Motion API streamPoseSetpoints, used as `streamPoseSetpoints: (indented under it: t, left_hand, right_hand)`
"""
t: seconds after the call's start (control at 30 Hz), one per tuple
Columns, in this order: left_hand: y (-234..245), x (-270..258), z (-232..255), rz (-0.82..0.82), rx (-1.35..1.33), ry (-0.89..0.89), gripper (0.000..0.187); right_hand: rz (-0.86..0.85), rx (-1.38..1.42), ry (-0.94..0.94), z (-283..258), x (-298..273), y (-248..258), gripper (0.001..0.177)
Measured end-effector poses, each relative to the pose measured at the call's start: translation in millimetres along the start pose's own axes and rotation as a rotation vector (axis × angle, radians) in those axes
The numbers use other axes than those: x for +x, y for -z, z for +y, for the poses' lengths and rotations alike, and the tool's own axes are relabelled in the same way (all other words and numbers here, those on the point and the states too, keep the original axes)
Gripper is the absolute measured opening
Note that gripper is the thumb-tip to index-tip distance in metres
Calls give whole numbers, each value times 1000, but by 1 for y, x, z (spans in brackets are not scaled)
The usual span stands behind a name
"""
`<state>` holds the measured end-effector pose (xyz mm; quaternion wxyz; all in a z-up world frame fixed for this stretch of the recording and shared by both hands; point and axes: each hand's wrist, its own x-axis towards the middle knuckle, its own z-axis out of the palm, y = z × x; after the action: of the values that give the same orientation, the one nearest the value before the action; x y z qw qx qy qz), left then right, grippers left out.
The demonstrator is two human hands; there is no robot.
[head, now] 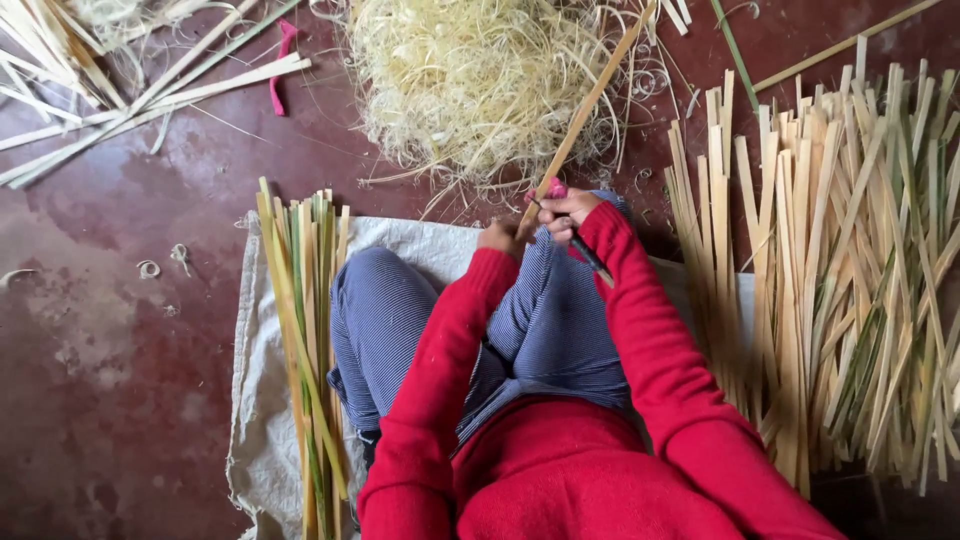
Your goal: A person sits on the floor and uses a small knife to shave and thin out bamboo strips for crafting.
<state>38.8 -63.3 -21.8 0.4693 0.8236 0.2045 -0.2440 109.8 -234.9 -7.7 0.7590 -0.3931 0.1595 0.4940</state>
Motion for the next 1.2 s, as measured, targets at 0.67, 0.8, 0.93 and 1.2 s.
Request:
streamPoseSetpoints:
  t: [0.67, 0.8, 0.93, 1.2]
  left_hand:
    - [25, -16, 14, 4, -37, 122, 25]
    - [11, -7, -15, 59, 129, 50, 28]
    - [-4, 3, -46, 285, 191, -179, 29]
    - [11, -45, -45, 148, 117, -68, 27]
  right_hand:
    - [-124, -77, -56, 16, 33, 10, 11]
    - [-128, -31, -75, 14, 36, 11, 11]
    - [-99, -58, -94, 7, 27, -3, 12]
    - [-49, -3, -100, 4, 25, 4, 14]
